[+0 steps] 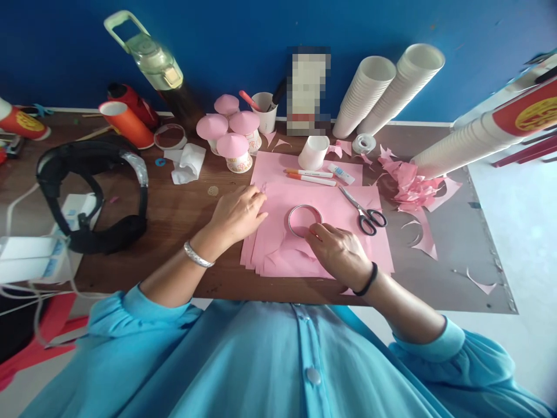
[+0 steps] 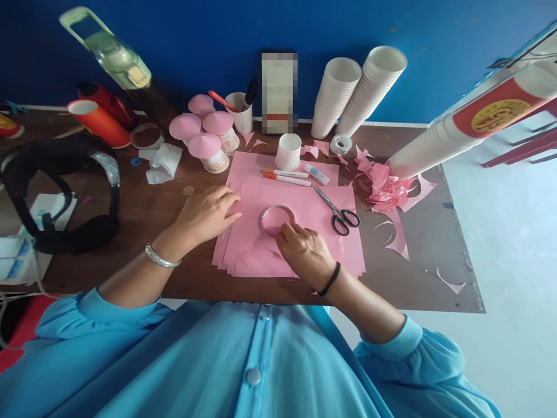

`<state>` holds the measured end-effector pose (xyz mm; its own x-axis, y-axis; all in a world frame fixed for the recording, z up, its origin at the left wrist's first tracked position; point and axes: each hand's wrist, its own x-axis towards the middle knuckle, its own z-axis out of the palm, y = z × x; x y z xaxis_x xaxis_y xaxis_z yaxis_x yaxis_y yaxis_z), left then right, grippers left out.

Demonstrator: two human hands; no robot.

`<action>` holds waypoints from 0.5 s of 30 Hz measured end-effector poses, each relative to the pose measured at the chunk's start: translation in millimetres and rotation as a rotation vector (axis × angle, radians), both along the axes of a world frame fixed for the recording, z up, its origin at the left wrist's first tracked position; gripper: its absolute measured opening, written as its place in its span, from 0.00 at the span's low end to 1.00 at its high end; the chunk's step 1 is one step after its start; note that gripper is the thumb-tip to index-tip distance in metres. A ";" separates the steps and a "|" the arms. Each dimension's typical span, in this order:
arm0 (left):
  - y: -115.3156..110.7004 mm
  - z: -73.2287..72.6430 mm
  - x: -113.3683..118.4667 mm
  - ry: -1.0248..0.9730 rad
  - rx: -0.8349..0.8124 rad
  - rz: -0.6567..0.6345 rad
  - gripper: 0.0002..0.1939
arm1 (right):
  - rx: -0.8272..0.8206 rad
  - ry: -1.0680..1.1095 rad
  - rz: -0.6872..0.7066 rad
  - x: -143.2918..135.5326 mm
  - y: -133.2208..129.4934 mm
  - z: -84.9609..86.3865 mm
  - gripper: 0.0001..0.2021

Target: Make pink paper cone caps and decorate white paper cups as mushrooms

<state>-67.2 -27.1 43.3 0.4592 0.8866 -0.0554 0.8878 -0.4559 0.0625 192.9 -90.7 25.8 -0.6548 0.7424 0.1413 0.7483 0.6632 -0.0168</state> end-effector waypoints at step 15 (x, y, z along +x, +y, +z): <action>15.5 7.1 -1.1 -0.072 -0.068 0.084 0.05 | -0.070 -0.009 0.031 -1.7 -9.8 4.6 0.12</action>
